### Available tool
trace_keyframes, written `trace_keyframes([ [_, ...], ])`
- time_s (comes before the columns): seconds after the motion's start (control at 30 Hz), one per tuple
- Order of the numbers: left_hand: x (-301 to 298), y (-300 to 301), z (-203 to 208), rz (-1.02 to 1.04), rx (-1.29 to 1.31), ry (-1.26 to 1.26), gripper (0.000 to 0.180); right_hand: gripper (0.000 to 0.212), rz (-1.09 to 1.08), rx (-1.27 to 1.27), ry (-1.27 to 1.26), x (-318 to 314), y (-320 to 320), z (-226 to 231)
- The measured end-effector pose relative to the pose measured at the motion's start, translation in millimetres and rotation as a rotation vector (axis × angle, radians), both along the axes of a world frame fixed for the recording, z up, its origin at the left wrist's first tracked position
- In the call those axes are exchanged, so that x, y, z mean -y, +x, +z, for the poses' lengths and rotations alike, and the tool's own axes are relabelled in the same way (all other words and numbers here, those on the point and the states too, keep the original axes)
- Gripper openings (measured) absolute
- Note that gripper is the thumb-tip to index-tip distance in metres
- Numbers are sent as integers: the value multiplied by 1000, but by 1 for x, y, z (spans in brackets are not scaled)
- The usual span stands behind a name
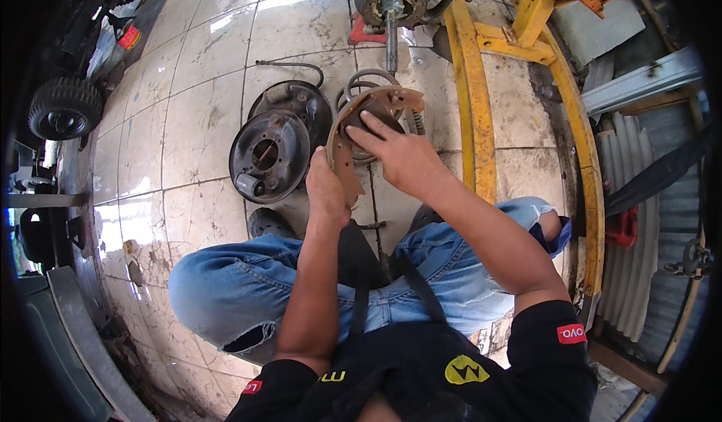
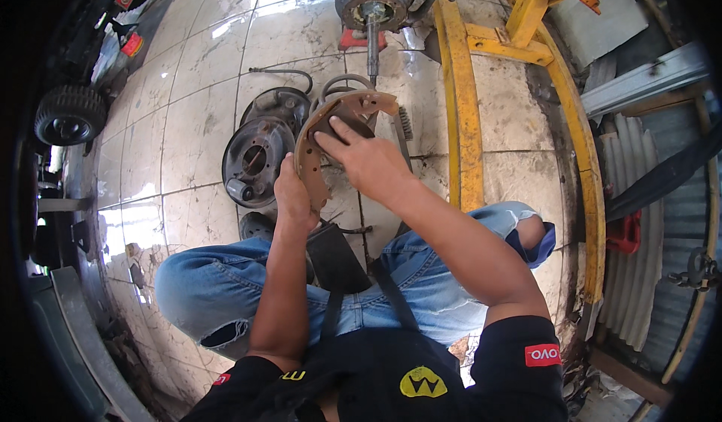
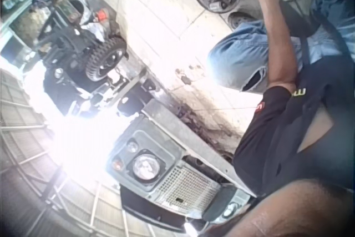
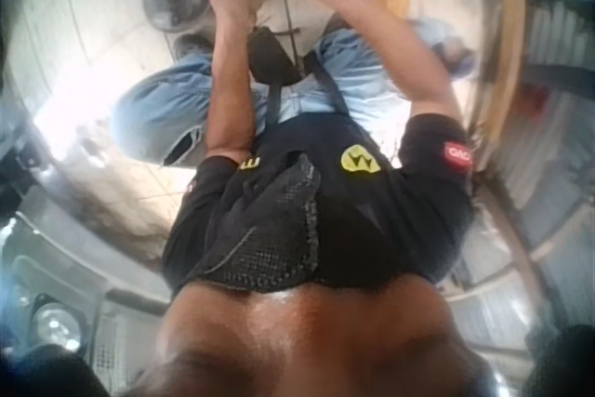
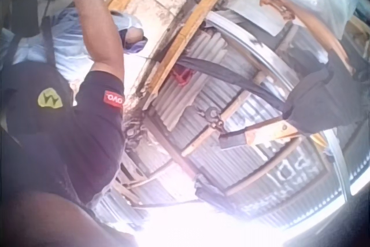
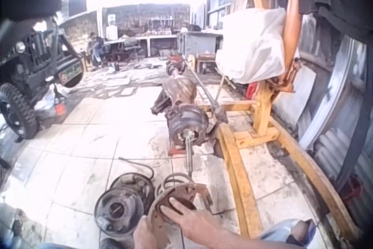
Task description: The person sits on the floor and uses a wire brush to scrub a curved brake shoe, repeatedly rotating it to clean different sections. A brake drum and other disassembled parts are visible nearby.
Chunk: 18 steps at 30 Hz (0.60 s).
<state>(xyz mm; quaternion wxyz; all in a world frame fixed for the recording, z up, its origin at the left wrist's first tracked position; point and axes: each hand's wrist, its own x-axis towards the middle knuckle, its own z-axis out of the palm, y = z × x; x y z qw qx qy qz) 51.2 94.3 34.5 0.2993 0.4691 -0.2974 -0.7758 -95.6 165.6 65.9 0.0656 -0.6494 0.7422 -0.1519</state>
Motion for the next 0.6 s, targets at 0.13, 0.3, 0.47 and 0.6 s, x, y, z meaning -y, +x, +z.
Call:
trace_keyframes([
  [0.13,0,1,-1,8,-18,2,43,71,-125,-32,96,3,-6,7],
  [0.3,1,0,-4,8,-39,3,43,72,-75,-18,50,2,-5,4],
  [0.47,1,1,-8,12,-47,3,44,73,-8,-7,-6,0,0,-4],
  [0.6,-1,0,-3,4,-36,17,43,72,-59,-12,41,2,-5,3],
])
